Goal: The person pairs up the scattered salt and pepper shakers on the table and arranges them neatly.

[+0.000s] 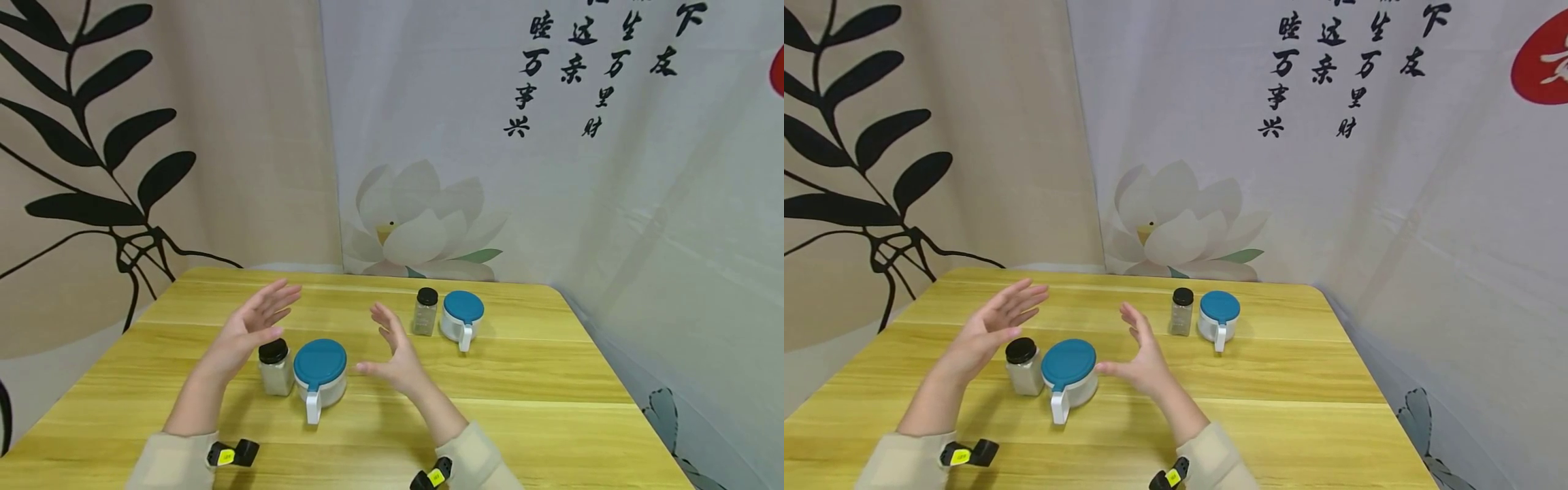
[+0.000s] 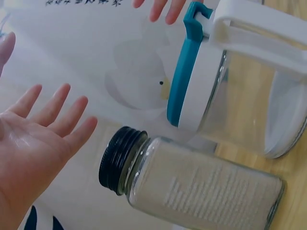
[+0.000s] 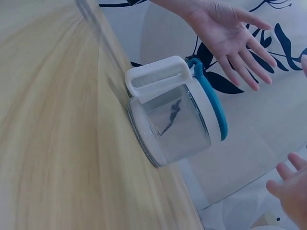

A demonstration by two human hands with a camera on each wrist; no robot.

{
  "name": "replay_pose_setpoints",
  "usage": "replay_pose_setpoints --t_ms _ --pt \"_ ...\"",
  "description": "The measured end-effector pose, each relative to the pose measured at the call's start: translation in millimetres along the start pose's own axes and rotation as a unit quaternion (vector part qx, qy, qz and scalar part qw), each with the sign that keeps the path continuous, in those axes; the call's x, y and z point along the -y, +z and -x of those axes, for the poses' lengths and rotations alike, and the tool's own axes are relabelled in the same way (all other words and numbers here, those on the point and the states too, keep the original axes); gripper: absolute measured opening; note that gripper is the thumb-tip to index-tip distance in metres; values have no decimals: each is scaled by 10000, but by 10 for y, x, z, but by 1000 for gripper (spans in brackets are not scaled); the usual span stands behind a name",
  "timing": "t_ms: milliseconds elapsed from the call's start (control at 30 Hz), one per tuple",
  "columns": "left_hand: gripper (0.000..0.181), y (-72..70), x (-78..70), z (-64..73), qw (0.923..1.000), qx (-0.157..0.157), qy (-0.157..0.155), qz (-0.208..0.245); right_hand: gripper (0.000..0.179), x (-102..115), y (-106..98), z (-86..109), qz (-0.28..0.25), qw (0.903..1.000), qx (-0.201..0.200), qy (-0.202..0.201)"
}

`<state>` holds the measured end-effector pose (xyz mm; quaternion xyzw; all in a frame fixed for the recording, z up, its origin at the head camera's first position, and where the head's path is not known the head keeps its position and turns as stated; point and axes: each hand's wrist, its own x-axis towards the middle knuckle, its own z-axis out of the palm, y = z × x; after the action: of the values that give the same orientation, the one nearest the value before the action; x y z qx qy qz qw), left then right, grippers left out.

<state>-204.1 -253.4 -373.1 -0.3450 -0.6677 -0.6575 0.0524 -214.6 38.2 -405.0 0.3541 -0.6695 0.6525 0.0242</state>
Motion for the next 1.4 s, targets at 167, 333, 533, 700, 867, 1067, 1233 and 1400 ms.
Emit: replay_pose_setpoints --t_ms 167,333,533,700,867,1067,1233,1400 --pt "67 61 -33 -23 10000 -58 -22 -56 113 213 -37 19 20 10000 -1 50" --pt "68 132 -59 -43 9998 -133 -96 -108 112 94 -99 27 7 10000 -13 24" --pt "69 198 -77 -62 9993 -268 -211 -164 106 -90 -178 51 140 9999 -67 -20" --pt "70 240 -74 -74 9990 -336 -233 -187 102 -71 -222 72 232 9996 -95 -101" --pt "70 284 -61 -83 9986 -392 -247 -260 101 -54 -294 76 390 9989 -177 -204" --pt "71 336 -48 -96 9988 -344 -164 -323 103 -9 -383 51 504 9980 -292 -261" --pt "71 385 -64 -109 9989 -311 -133 -340 103 27 -449 43 534 9976 -373 -244" --pt "72 446 -79 -128 9978 -345 -267 -507 103 62 -518 41 588 9969 -455 -246"
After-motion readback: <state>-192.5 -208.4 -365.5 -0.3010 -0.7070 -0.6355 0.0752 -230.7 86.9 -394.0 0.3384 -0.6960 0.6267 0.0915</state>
